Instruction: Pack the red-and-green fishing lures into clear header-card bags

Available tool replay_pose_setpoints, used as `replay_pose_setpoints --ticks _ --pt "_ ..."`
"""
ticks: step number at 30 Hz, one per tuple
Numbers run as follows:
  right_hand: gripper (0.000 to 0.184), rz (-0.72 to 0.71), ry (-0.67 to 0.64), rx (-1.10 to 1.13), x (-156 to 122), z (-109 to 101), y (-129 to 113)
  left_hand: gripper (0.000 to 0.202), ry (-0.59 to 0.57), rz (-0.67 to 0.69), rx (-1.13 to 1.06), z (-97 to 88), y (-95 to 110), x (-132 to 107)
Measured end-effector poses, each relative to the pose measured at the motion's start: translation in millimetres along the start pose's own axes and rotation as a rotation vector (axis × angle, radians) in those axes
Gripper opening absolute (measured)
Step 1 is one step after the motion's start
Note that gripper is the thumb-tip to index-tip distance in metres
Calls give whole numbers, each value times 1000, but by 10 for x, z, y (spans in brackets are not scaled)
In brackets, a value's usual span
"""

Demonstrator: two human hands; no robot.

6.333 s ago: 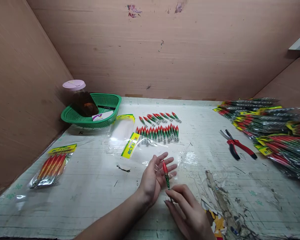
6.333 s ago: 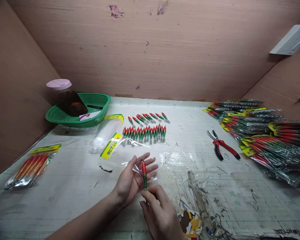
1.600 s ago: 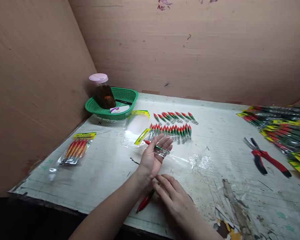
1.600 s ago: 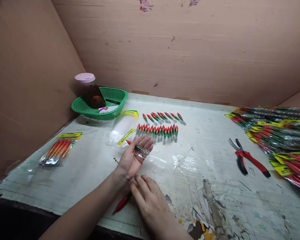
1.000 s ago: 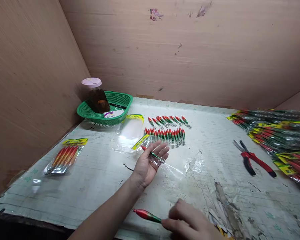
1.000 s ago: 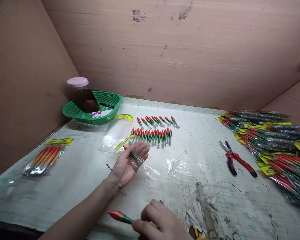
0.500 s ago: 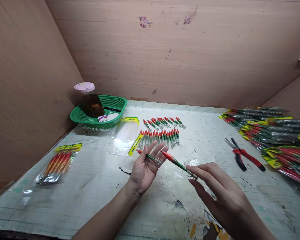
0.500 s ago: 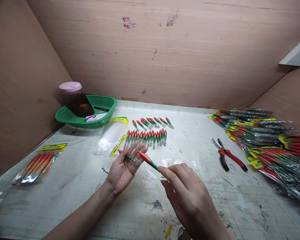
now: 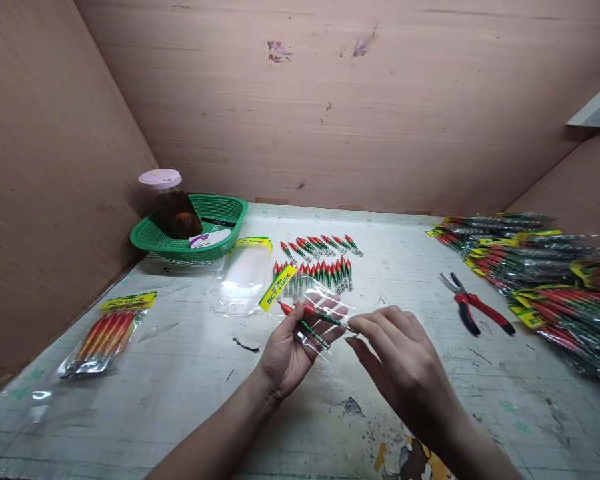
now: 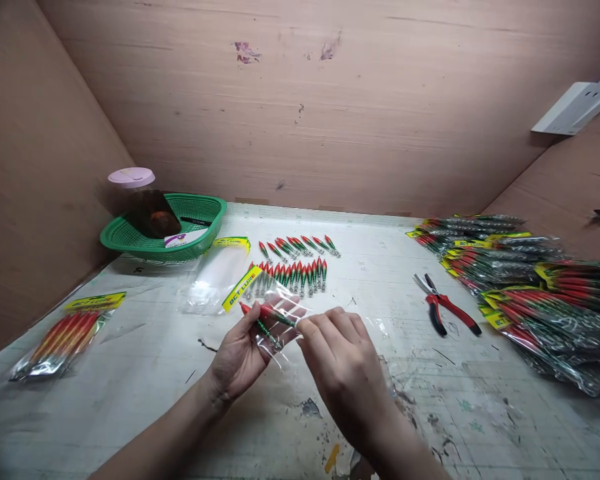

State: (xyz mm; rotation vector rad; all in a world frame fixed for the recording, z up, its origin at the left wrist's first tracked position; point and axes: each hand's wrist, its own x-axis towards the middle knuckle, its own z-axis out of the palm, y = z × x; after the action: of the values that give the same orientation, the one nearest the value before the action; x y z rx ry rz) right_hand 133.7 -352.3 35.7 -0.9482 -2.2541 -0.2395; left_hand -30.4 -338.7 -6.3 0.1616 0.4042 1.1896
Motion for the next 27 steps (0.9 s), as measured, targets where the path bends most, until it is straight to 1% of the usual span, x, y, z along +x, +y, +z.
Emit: replay_pose_setpoints --ticks 3,5,7,9,15,17,19,21,22,23,25,26,27 --pt "13 43 114 35 -10 113 -46 35 -21 6 -36 -1 -16 -7" --pt "17 61 147 53 -30 140 -61 35 -35 11 -46 -3 -18 -4" --pt "20 76 157 52 -46 144 -65 35 -45 11 -48 -5 -21 0" --pt "19 100 175 31 -51 142 -63 34 -41 7 -41 -5 -29 3" --pt "6 156 198 76 -19 176 -113 33 -3 -4 31 2 -85 -25" --pt "2 156 193 75 -14 167 -134 29 36 -11 45 6 -98 -32" --pt "4 121 161 114 -19 131 -104 26 99 -10 38 6 -97 -26" --pt "8 88 132 225 -24 96 20 23 165 6 9 3 -77 -3" --pt "10 99 143 278 -24 95 124 23 188 24 -8 0 -61 11" --pt "10 140 150 300 -19 112 253 23 203 44 -23 -2 -42 25" --pt "7 270 121 250 2 219 562 24 215 82 -39 -5 -3 46" --pt "7 329 53 191 18 307 722 25 218 94 -43 -4 13 51" --pt "8 352 -26 163 34 411 873 26 223 99 -45 -1 26 53"
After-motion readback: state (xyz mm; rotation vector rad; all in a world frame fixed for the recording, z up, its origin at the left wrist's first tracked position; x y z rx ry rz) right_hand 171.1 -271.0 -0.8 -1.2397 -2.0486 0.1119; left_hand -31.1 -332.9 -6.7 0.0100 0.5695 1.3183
